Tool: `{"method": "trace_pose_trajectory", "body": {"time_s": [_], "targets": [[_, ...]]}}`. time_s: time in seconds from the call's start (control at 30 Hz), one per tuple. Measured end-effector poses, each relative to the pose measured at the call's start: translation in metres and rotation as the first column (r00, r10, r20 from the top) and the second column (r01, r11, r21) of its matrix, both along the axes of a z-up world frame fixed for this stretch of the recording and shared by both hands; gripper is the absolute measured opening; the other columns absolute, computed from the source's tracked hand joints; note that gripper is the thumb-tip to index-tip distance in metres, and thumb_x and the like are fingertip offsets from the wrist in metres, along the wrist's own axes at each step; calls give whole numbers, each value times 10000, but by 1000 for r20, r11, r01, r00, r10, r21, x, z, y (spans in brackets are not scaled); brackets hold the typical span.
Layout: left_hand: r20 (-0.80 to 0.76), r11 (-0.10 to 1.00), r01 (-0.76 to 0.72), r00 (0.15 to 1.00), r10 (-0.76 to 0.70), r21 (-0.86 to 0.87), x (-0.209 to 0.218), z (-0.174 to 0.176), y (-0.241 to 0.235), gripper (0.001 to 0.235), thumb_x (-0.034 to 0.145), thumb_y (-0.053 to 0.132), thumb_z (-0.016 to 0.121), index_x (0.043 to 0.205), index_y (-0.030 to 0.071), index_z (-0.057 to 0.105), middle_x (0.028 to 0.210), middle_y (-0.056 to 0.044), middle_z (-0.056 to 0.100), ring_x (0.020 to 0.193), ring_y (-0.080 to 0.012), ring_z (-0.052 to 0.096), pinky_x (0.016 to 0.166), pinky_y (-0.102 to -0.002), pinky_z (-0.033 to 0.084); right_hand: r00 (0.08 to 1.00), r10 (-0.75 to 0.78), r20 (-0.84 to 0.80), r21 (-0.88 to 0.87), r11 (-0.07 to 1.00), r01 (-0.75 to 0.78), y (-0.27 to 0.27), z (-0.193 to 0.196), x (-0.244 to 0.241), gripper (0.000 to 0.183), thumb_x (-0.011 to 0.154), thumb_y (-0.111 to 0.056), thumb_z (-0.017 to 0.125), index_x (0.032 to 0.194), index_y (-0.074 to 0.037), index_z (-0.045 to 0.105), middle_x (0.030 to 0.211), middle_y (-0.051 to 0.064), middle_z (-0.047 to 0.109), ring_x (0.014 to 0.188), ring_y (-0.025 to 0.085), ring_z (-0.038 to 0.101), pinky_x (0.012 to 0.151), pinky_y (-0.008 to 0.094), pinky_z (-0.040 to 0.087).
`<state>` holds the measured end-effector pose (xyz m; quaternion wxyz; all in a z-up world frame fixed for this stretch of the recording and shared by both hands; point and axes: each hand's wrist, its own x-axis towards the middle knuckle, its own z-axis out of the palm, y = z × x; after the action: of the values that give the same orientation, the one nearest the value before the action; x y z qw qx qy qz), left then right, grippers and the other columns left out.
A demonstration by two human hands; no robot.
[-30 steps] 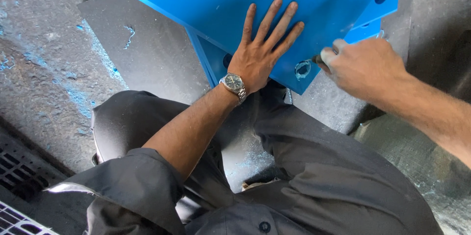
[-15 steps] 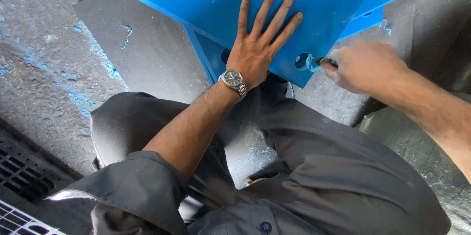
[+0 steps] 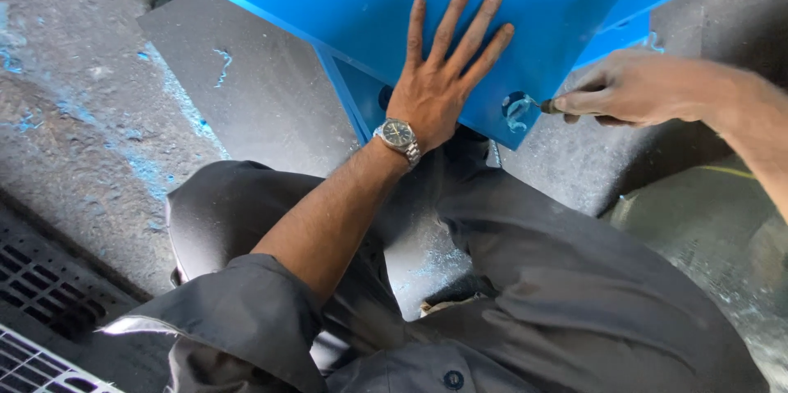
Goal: Deburring the edges and holes of blue plastic components using a hand tool.
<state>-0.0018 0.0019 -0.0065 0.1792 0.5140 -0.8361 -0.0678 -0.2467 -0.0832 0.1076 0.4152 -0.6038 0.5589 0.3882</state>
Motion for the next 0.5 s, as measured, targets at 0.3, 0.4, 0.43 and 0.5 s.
{"method": "trace_pose_trajectory", "body": {"time_s": [0.3, 0.4, 0.43, 0.5], "targets": [[-2, 999, 24, 1000, -24, 20, 2, 6, -3, 944, 897, 5, 723, 1676, 248, 249, 1779, -66, 57, 1649, -316, 37, 1333, -678, -24, 986, 36, 162, -23, 999, -32, -7, -8, -12, 498, 900, -600, 600, 1013, -178, 838, 769, -13, 764, 602, 149, 651, 522, 343, 542], [-67, 998, 28, 997, -24, 56, 3, 4, -2, 921, 921, 14, 725, 1671, 232, 237, 1733, -68, 49, 1609, -308, 34, 1299, -655, -27, 999, 31, -11, 106, 994, -30, -14, -4, 0, 443, 918, -566, 602, 1097, -219, 812, 808, 49, 745, 575, 234, 628, 558, 402, 492], [-11, 999, 15, 1000, -15, 46, 1, 2, -2, 960, 902, -7, 722, 1689, 262, 244, 1751, -56, 54, 1625, -309, 38, 1314, -665, -26, 991, 118, -62, 122, 986, -110, -14, -6, 0, 434, 980, -535, 579, 1120, -193, 807, 798, 129, 755, 587, 235, 632, 564, 379, 485], [41, 999, -1, 999, -1, 39, 0, 0, -2, 1001, 883, -27, 720, 1707, 293, 250, 1768, -44, 58, 1640, -311, 41, 1330, -676, -25, 971, 212, -114, 145, 970, -195, -13, -14, -7, 429, 1042, -505, 557, 1143, -170, 804, 789, 206, 772, 599, 234, 636, 569, 355, 479]]}}
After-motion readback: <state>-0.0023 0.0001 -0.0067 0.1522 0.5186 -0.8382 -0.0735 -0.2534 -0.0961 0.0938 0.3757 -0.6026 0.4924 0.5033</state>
